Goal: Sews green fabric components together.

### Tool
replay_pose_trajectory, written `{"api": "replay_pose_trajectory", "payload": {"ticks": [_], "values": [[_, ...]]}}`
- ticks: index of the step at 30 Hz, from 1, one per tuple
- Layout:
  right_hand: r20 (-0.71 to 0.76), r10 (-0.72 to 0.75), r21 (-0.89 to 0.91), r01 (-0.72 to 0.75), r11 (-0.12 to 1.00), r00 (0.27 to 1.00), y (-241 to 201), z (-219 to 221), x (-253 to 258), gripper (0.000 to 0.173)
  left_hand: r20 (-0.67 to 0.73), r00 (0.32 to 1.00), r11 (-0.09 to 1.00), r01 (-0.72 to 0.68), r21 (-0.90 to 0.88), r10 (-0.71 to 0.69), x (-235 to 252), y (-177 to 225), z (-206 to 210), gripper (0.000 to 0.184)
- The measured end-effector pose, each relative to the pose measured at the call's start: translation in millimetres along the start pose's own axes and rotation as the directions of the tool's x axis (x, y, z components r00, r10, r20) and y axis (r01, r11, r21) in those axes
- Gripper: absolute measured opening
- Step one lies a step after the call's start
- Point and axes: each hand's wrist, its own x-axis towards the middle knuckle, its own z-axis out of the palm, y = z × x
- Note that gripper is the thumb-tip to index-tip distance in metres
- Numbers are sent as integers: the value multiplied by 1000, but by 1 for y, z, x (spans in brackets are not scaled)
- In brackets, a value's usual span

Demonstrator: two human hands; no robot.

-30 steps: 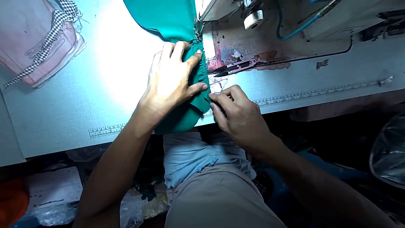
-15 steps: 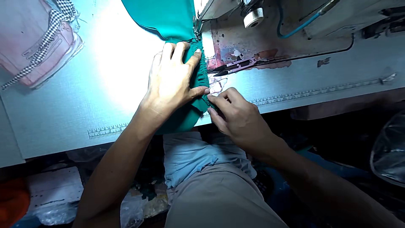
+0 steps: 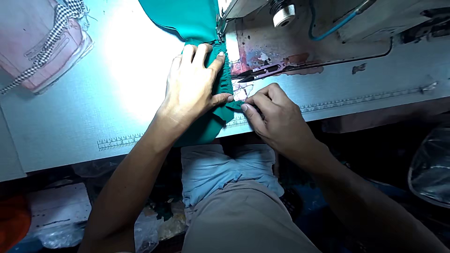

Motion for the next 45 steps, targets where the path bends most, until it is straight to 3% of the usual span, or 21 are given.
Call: {"api": "replay_pose_trajectory", "payload": {"ticks": [6,12,16,19,24,27,30,32,34,37,41,45], "values": [[24,-85,-1,85,996,996,-3,4,-2,26,30,999,1000,12,14,-12,2,2,-2,92],[36,40,159,-45,986,999,-19,4,-4,24,50,999,1000,19,23,-20,3,3,-6,93],[1,-89,-67,89,994,996,-25,24,-17,31,39,999,1000,13,20,-14,2,1,-4,93],[-6,-89,-205,86,975,996,-29,22,-19,33,22,1000,1000,7,6,-7,2,-1,-2,93],[-18,-225,-182,218,959,974,-15,29,-11,36,-8,1000,999,-2,-43,2,3,-7,0,78],[-52,-259,-176,246,953,964,-11,34,-7,38,-102,995,985,-16,-174,-2,-1,-9,-1,61],[-116,-263,-159,244,957,958,-8,37,-5,40,-424,902,902,-121,-415,-74,-21,-2,-6,40],[-134,-249,-124,233,964,959,-6,39,-7,39,-504,837,923,3,-384,-212,-40,4,-4,44],[-147,-242,-101,228,968,959,-5,41,-8,38,-466,837,944,165,-285,-287,-51,6,1,38],[-158,-237,-85,225,971,959,-3,44,-9,38,-410,883,962,139,-237,-228,-42,6,6,22],[-180,-231,-89,217,972,956,-1,46,-11,36,-412,909,982,-16,-189,-64,-10,11,12,29],[-181,-227,-85,215,973,957,2,47,-12,35,-333,943,990,-29,-135,-17,5,9,20,34]]}}
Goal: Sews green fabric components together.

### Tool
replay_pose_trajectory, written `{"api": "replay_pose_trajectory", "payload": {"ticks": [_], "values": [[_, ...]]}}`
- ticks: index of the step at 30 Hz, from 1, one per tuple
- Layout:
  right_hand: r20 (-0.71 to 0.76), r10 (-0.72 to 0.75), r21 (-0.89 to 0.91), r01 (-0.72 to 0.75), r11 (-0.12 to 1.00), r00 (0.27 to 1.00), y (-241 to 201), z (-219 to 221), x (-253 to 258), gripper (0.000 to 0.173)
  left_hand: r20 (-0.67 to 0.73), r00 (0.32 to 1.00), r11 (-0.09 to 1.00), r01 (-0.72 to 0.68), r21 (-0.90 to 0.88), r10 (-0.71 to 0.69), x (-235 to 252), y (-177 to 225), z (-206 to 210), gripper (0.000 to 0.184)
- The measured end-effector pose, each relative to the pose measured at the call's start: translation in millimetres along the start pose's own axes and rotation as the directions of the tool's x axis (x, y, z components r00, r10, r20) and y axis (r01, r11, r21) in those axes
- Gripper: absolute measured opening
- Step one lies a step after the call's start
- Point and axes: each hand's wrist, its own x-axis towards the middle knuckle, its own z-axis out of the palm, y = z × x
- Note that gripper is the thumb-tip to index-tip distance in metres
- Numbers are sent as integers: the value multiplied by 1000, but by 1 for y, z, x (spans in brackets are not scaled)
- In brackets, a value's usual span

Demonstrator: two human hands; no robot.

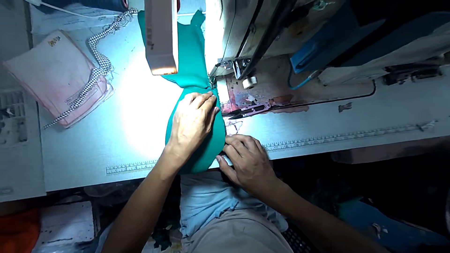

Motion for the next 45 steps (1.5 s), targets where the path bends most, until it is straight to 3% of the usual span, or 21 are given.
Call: {"api": "replay_pose_trajectory", "payload": {"ticks": [5,10,19,30,35,38,45], "values": [[-3,-7,-11,7,1000,1000,1,0,0,33,70,996,996,54,70,-59,2,3,-2,38],[6,-11,-8,11,1000,1000,1,-2,1,32,34,990,986,137,91,-140,-4,16,9,46],[26,-21,-13,21,1000,999,2,-3,2,32,48,988,973,135,189,-146,-5,19,13,53],[-2,-41,-14,41,999,999,7,2,13,31,78,989,977,110,182,-126,5,5,12,51],[-42,-37,-23,36,999,998,9,5,9,30,61,998,999,-20,-37,22,-13,-4,-7,39],[-19,-50,-26,49,998,999,8,5,9,32,54,992,994,-112,-1,112,-29,-12,-7,35],[6,-64,21,64,998,998,14,4,33,31,82,986,986,-153,63,148,-14,-32,-7,38]]}}
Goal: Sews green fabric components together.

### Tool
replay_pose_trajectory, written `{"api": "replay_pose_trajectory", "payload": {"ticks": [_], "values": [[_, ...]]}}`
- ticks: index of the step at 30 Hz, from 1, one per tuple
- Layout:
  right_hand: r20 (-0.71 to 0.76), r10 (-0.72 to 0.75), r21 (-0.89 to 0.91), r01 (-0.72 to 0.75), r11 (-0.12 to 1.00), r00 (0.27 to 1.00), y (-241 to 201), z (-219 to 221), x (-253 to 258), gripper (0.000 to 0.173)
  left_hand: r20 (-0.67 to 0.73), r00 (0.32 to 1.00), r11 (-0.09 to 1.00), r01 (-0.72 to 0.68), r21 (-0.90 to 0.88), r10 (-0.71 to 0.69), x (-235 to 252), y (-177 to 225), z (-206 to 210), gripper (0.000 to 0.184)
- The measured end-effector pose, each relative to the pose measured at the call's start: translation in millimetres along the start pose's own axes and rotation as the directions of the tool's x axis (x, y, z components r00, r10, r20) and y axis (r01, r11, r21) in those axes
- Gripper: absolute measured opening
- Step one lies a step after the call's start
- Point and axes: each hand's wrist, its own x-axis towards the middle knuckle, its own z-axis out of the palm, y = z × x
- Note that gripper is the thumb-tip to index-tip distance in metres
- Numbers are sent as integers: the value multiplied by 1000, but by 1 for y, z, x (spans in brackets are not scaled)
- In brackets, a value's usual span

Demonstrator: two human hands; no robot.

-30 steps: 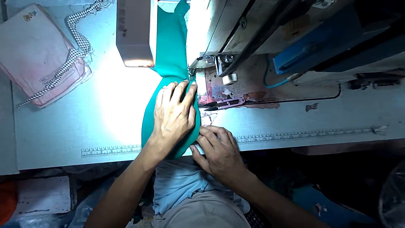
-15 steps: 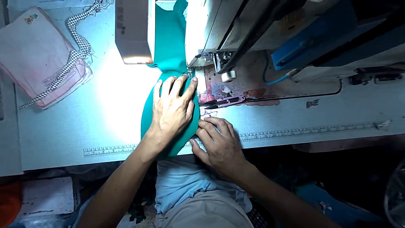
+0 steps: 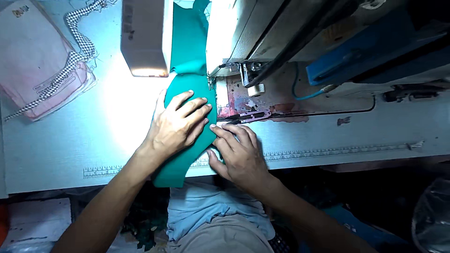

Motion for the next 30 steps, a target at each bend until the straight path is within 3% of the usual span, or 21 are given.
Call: {"api": "replay_pose_trajectory", "payload": {"ticks": [5,12,16,26,30], "values": [[14,-14,-40,15,999,1000,8,-2,21,30,6,999,999,-53,11,53,16,-17,-4,40],[-45,120,-16,-121,993,992,-3,3,8,31,-26,993,988,-120,-98,118,-4,-3,-7,28],[-33,96,-25,-97,995,995,-2,2,8,30,2,985,981,-170,-90,170,-5,-1,-11,26],[57,22,-45,-19,999,998,17,-4,36,30,27,987,987,-158,-35,159,13,-20,-6,32],[72,112,-85,-106,991,991,9,-9,49,30,24,990,990,-141,-7,141,25,-25,-8,39]]}}
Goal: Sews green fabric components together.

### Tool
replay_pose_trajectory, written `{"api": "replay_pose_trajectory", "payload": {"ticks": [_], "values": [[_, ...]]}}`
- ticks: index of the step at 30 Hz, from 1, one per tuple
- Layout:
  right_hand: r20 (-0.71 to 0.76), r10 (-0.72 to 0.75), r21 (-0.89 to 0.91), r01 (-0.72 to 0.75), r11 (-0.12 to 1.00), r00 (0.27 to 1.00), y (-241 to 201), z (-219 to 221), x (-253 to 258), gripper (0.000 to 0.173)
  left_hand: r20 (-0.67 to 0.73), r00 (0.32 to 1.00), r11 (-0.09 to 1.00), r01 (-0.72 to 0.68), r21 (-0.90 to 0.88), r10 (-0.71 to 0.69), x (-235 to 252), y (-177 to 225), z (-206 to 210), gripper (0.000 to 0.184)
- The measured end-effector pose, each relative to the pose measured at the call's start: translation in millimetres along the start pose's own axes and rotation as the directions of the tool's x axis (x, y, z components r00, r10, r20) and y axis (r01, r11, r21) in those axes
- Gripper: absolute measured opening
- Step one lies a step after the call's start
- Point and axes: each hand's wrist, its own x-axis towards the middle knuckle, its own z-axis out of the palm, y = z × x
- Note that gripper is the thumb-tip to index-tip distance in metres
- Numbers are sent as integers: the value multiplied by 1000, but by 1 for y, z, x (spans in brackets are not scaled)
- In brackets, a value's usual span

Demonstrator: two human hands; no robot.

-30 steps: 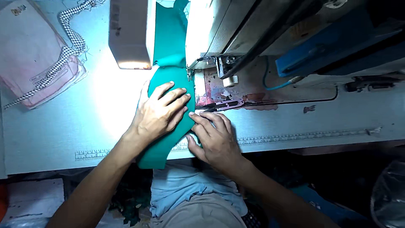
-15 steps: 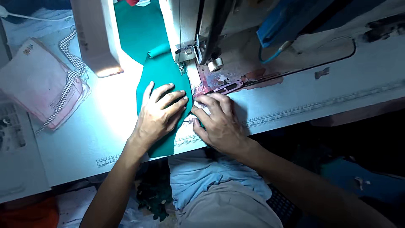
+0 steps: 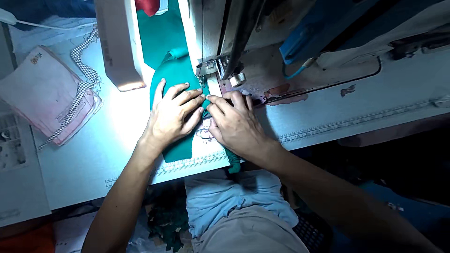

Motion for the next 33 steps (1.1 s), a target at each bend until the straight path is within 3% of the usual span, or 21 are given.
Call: {"api": "replay_pose_trajectory", "payload": {"ticks": [3,8,12,17,19,22,25,30,33], "values": [[-26,106,32,-105,994,994,-11,1,-7,35,29,999,998,40,43,-42,4,10,-5,54],[-65,187,168,-174,970,980,-15,-4,-10,41,-141,984,990,93,-107,-107,-3,16,4,24],[31,289,381,-278,882,957,-10,-23,-5,39,-76,948,903,268,-336,-310,1,17,-5,25],[118,314,411,-334,848,942,-9,-31,3,32,-70,896,835,377,-401,-438,8,21,-18,23],[89,289,384,-301,873,953,-13,-28,1,33,-119,903,854,339,-393,-413,7,23,-15,22],[53,246,287,-251,925,968,-20,-19,-3,36,-209,947,929,166,-331,-244,6,23,-7,20],[35,220,202,-222,954,975,-23,-9,-4,35,-145,985,985,74,-155,-96,2,21,2,24],[1,250,249,-243,938,968,-19,-17,-9,35,-93,991,993,82,-89,-91,-1,21,9,26],[6,235,171,-233,957,972,-12,-22,-5,31,-89,990,991,100,-93,-109,-1,21,10,27]]}}
